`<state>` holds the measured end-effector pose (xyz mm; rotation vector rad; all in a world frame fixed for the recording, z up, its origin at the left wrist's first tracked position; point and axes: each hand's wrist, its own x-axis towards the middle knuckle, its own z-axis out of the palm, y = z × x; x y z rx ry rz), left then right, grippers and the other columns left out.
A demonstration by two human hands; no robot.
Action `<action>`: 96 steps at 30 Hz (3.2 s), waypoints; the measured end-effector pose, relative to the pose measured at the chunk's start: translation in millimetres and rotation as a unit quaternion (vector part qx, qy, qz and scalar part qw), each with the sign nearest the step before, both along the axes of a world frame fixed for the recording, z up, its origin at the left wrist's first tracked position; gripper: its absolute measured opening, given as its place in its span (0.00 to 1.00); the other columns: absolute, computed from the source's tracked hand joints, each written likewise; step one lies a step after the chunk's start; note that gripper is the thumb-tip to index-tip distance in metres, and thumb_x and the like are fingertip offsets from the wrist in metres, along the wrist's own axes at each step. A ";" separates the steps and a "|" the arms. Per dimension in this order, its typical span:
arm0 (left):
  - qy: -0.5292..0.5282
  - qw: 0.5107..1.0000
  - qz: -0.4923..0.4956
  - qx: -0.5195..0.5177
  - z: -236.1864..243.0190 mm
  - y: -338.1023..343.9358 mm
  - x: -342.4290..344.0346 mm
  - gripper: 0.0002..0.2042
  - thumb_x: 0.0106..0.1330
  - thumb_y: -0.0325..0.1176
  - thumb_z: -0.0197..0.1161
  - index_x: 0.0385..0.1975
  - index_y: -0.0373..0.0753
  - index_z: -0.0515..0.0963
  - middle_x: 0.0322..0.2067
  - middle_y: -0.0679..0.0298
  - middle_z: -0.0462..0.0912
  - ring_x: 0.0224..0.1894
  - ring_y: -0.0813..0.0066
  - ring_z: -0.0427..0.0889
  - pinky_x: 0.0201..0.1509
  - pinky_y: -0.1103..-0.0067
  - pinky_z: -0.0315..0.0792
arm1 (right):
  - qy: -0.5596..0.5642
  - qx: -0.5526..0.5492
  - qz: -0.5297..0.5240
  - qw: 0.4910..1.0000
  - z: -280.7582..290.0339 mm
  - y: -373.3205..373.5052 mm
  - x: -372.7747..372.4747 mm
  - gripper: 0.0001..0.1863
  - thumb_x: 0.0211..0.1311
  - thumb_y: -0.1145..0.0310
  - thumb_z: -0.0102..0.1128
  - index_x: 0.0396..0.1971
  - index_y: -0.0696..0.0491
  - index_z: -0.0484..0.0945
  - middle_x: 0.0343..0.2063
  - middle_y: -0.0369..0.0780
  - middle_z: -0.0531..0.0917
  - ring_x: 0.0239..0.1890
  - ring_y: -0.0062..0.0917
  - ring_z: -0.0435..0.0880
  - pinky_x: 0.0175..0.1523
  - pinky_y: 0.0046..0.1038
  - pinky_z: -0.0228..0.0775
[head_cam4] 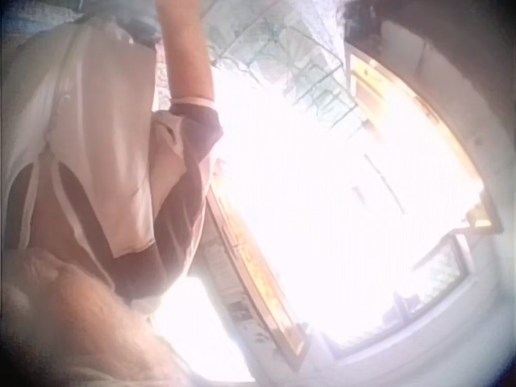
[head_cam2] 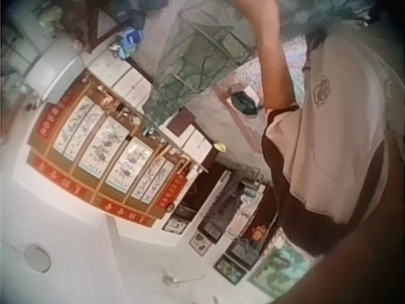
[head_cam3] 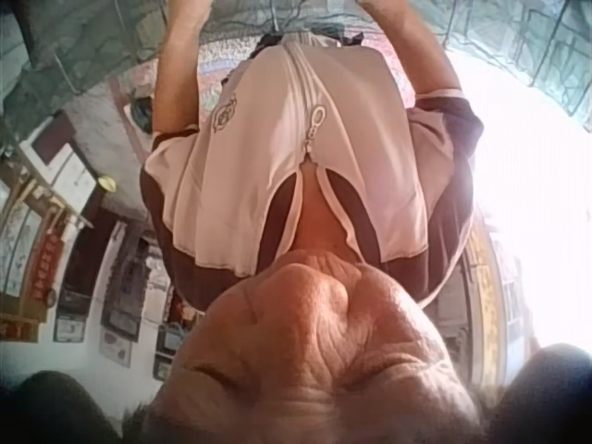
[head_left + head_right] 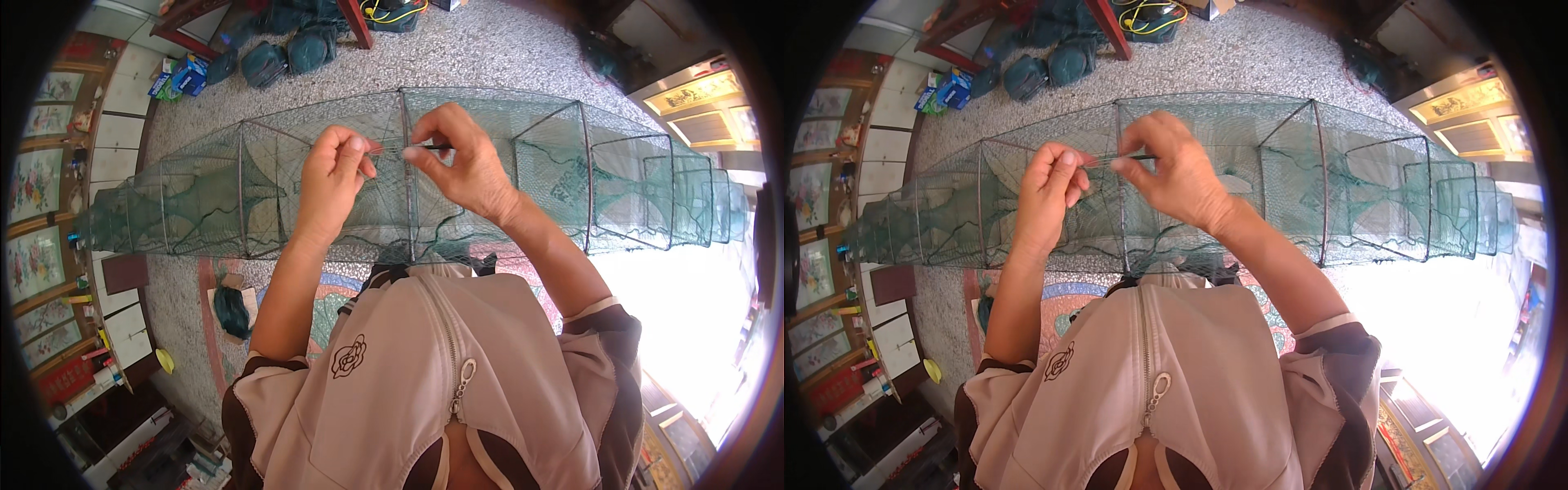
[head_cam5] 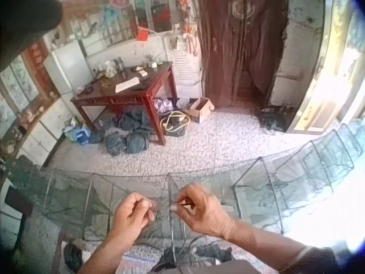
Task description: The person repairs a green mesh fishing trap by hand and with a small dark tool, tying knots and securing sections of the net.
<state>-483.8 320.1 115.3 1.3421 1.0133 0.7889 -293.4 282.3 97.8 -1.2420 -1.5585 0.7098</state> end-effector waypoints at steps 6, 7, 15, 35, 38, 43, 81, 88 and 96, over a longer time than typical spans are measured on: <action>-0.072 0.996 0.032 -0.048 -2.4 2.8 -4.4 0.08 0.72 0.32 0.48 0.32 0.37 0.69 0.31 0.62 0.77 0.26 0.85 0.71 0.24 0.88 0.62 | -0.023 -0.005 -0.003 1.000 -2.3 3.9 -19.4 0.09 0.46 0.71 0.70 0.29 0.52 0.81 0.33 0.42 0.74 0.36 0.37 0.76 0.42 0.33 0.71; -0.083 0.995 0.028 -0.047 -3.0 2.0 -3.3 0.08 0.72 0.32 0.48 0.31 0.37 0.69 0.31 0.62 0.77 0.26 0.85 0.71 0.24 0.88 0.62 | -0.031 -0.017 -0.021 0.999 -3.0 3.5 -20.8 0.08 0.45 0.71 0.70 0.28 0.51 0.81 0.32 0.41 0.74 0.36 0.36 0.76 0.42 0.32 0.71; -0.054 0.997 0.010 0.049 -10.8 -3.3 7.6 0.03 0.64 0.26 0.54 0.35 0.37 0.71 0.30 0.63 0.75 0.29 0.81 0.72 0.31 0.84 0.66 | -0.017 0.188 0.035 0.981 39.9 4.2 -28.7 0.07 0.48 0.71 0.68 0.27 0.52 0.79 0.30 0.36 0.78 0.34 0.31 0.77 0.40 0.30 0.70; 0.032 0.997 -0.045 0.061 -5.2 0.1 18.5 0.04 0.65 0.31 0.60 0.33 0.39 0.79 0.31 0.70 0.72 0.28 0.86 0.66 0.33 0.86 0.63 | 0.269 0.274 0.118 0.916 123.8 4.0 81.5 0.10 0.73 0.66 0.39 0.38 0.53 0.71 0.24 0.34 0.72 0.17 0.13 0.58 0.24 0.14 0.57; -0.038 0.999 -0.028 -0.014 2.1 9.0 8.7 0.07 0.67 0.35 0.58 0.33 0.39 0.77 0.30 0.70 0.77 0.33 0.85 0.72 0.38 0.85 0.68 | 0.056 0.240 0.006 0.969 100.8 -0.2 74.7 0.06 0.67 0.73 0.50 0.41 0.55 0.74 0.30 0.37 0.78 0.29 0.18 0.75 0.35 0.20 0.69; -0.090 0.994 0.020 -0.063 17.2 22.9 0.1 0.08 0.70 0.35 0.53 0.35 0.38 0.74 0.39 0.62 0.79 0.39 0.77 0.78 0.45 0.80 0.72 | -0.218 0.076 -0.029 0.973 61.7 -4.9 39.6 0.04 0.55 0.75 0.62 0.31 0.52 0.78 0.29 0.35 0.80 0.30 0.24 0.78 0.34 0.24 0.70; -0.097 0.993 0.053 -0.034 -7.7 16.0 5.8 0.08 0.72 0.31 0.49 0.31 0.36 0.69 0.29 0.63 0.77 0.25 0.86 0.69 0.24 0.88 0.64 | -0.098 0.035 -0.060 0.993 0.3 17.1 -20.2 0.08 0.46 0.71 0.69 0.28 0.49 0.81 0.29 0.35 0.75 0.34 0.29 0.76 0.37 0.29 0.69; -0.033 0.996 0.039 0.068 -8.7 8.2 16.4 0.03 0.70 0.27 0.49 0.33 0.39 0.69 0.27 0.71 0.71 0.28 0.87 0.66 0.30 0.88 0.63 | -0.109 0.215 -0.012 0.971 25.8 9.9 -30.5 0.09 0.40 0.69 0.68 0.26 0.45 0.80 0.28 0.31 0.77 0.36 0.28 0.75 0.40 0.31 0.66; 0.065 0.988 -0.071 0.118 -28.4 13.8 10.8 0.06 0.60 0.21 0.54 0.35 0.38 0.68 0.30 0.69 0.68 0.33 0.81 0.66 0.38 0.82 0.65 | -0.008 0.266 0.078 0.961 67.0 -0.5 -44.4 0.08 0.44 0.71 0.68 0.25 0.52 0.78 0.26 0.34 0.79 0.32 0.31 0.79 0.40 0.30 0.70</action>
